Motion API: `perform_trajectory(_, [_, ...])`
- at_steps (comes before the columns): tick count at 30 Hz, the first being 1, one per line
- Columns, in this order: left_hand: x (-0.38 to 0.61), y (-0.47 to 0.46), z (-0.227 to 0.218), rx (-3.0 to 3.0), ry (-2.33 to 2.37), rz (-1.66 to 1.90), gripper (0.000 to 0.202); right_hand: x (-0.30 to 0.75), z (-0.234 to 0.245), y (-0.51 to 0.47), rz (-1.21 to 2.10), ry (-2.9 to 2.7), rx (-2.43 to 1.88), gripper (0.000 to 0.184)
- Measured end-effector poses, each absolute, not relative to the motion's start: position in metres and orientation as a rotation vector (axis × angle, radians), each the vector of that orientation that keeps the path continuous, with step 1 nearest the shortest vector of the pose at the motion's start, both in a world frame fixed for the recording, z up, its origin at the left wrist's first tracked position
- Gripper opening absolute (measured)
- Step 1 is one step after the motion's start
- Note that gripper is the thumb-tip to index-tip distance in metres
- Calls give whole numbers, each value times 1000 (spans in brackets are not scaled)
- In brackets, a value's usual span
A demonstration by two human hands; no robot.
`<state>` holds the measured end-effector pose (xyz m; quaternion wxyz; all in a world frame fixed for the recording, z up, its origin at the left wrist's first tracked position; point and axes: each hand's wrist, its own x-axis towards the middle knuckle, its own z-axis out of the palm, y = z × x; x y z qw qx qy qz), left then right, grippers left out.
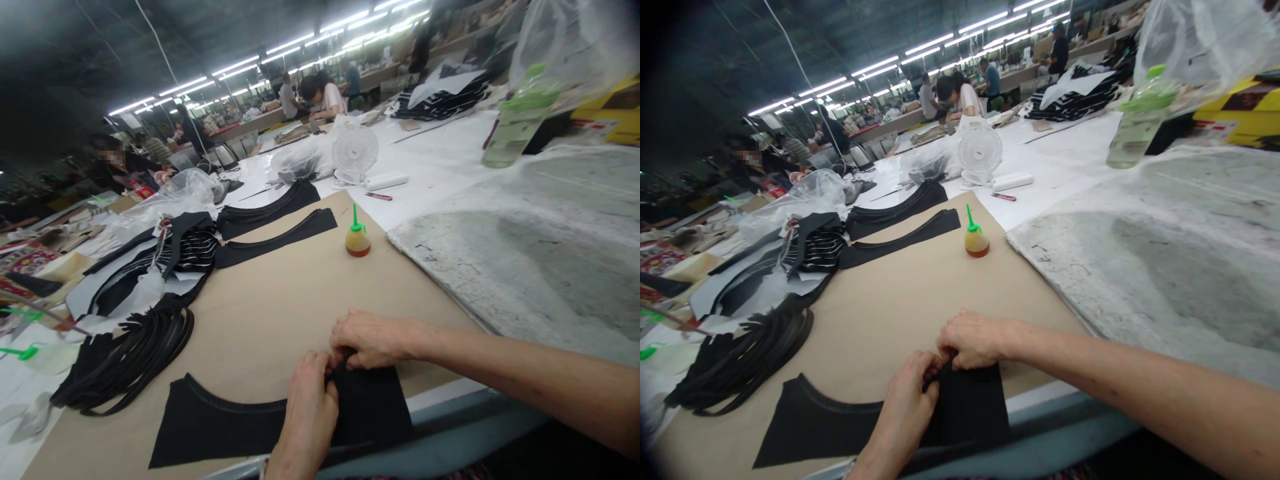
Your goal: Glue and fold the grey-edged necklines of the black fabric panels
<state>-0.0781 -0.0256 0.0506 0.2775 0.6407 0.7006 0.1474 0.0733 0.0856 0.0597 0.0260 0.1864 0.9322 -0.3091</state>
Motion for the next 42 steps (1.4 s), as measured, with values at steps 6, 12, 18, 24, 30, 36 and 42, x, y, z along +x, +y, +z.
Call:
perform_trajectory(6, [-78,-33,40,1821,1854,527,40,84,53,79,-935,3047,519,11])
perform_trajectory(12, [-75,-55,12,2320,1844,713,42,96,45,72,-601,3254,348,9])
perform_trajectory(18, [-75,-80,-21,2785,1949,732,50,102,36,69,-299,3344,195,19])
perform_trajectory(24, [-77,-90,-26,2778,1923,774,62,106,29,70,-216,3407,82,20])
perform_trajectory(30, [-76,-84,-20,2620,1977,771,55,106,33,71,-116,3420,44,20])
perform_trajectory(36, [-66,-76,-19,2543,2016,706,47,108,35,67,-49,3402,19,23])
perform_trajectory(42, [-63,-82,-21,2717,2064,662,49,110,35,68,-103,3402,36,22])
